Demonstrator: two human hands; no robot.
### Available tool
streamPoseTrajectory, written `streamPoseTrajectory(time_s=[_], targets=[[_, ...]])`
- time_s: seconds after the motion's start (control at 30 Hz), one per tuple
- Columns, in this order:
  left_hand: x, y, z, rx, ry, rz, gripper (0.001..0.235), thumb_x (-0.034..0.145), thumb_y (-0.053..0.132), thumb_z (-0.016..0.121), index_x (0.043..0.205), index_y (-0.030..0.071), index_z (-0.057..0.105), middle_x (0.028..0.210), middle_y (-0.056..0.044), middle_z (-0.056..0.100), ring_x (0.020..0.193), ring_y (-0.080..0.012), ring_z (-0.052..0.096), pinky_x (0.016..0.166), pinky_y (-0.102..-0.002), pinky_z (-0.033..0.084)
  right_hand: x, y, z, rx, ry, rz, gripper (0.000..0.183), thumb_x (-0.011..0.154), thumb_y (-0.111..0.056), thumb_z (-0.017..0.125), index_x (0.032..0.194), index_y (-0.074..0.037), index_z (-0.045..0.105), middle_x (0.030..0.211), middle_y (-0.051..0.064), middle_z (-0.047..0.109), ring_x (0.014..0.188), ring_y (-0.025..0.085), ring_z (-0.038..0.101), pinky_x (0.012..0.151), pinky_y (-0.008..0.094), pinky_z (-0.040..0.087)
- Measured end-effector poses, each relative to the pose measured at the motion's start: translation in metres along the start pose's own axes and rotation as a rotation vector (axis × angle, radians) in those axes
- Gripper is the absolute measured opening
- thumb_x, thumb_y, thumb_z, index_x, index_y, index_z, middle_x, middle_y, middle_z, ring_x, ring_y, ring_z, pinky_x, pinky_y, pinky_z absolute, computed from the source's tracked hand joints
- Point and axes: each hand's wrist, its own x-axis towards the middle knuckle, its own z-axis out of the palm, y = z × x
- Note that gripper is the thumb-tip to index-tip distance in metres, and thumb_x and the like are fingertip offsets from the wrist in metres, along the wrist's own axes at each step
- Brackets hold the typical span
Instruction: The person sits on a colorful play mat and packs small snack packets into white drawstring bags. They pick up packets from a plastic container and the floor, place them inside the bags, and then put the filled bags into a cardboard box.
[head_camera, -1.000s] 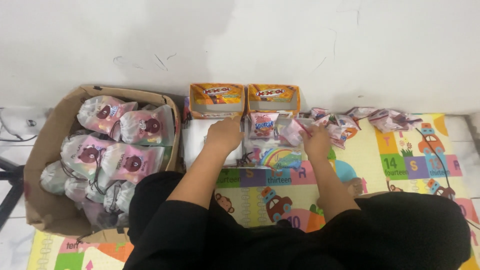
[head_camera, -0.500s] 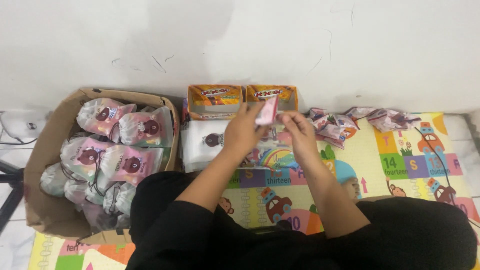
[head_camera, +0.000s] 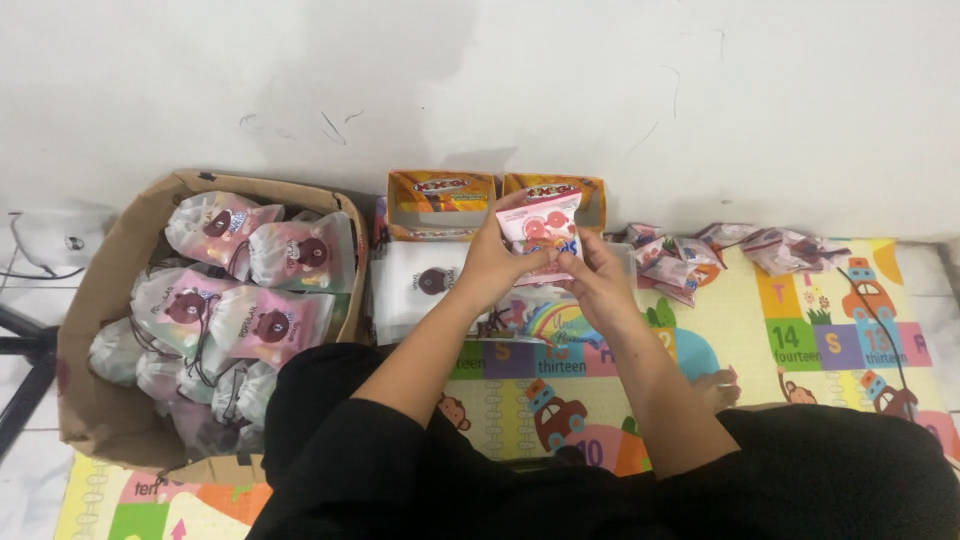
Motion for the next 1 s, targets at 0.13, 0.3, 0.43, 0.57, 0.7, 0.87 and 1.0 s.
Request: streamPoseTrajectory(time_s=[0.13,0.3,0.43,0.57,0.7,0.87,1.0], targets=[[0.0,-0.003,0.001,-0.041,0.01,-0.008,0.089,0.066,0.022,0.09,0.145,0.011,0.051,0.142,-0.019,0.057,0.138,-0.0374,0.05,0.114,-0.048,0.041,0.004,-0.007,-0.007,-0.116,-0.029,-0.071,0.049,0.088,-0.006,0.078,0.134,-0.005,0.062,0.11,0.006,0.064,0.093,0.018,0.072,0.074,0.03,0.063],[0.024,-0.026,-0.011,0.111,0.049,0.053,0.042,0.081,0.04,0.082,0.116,0.019,0.075,0.118,-0.009,0.068,0.119,-0.0311,0.063,0.104,-0.045,0.049,0.003,-0.028,-0.008,-0.342,-0.057,-0.108,0.052,0.081,-0.006,0.083,0.13,-0.006,0.067,0.109,0.007,0.07,0.087,0.014,0.071,0.066,0.022,0.058],[0.03,-0.049,-0.004,0.019,0.235,0.224,0.014,0.095,0.029,0.073,0.094,0.015,0.075,0.077,-0.002,0.067,0.077,-0.0152,0.063,0.072,-0.03,0.052,-0.003,-0.032,0.013,-0.096,0.258,-0.138,0.033,0.098,-0.026,0.064,0.125,-0.009,0.062,0.109,0.004,0.066,0.091,0.014,0.068,0.073,0.025,0.057],[0.016,-0.045,0.015,0.196,0.227,0.201,0.022,0.105,0.029,0.055,0.103,0.008,0.065,0.085,-0.017,0.07,0.087,-0.0377,0.07,0.078,-0.044,0.053,0.01,0.003,0.003,-0.248,0.566,-0.206,0.04,0.111,-0.041,0.049,0.089,-0.009,0.061,0.056,0.01,0.057,0.038,0.019,0.056,0.03,0.027,0.042],[0.001,-0.024,0.017,0.331,0.193,0.168,0.027,0.108,0.031,0.043,0.109,0.007,0.056,0.094,-0.021,0.07,0.097,-0.0421,0.069,0.084,-0.048,0.053,-0.006,-0.004,0.02,-0.543,0.614,-0.434,0.038,0.114,-0.029,0.05,0.086,-0.008,0.066,0.069,0.006,0.061,0.068,0.014,0.054,0.064,0.029,0.045],[0.001,-0.019,0.015,0.345,0.299,0.223,0.02,0.107,0.025,0.047,0.105,0.008,0.056,0.091,-0.021,0.069,0.095,-0.0449,0.069,0.083,-0.05,0.054,0.011,0.011,-0.021,-0.654,0.551,-0.591,0.04,0.115,-0.024,0.052,0.079,-0.007,0.055,0.064,0.009,0.051,0.066,0.017,0.046,0.064,0.033,0.041],[0.009,-0.024,0.011,0.317,0.275,0.201,0.019,0.106,0.027,0.048,0.105,0.01,0.055,0.092,-0.021,0.07,0.096,-0.0457,0.068,0.083,-0.051,0.053,0.011,0.001,-0.03,-0.671,0.524,-0.581,0.04,0.116,-0.024,0.052,0.08,-0.008,0.055,0.065,0.009,0.05,0.067,0.016,0.046,0.065,0.033,0.04]])
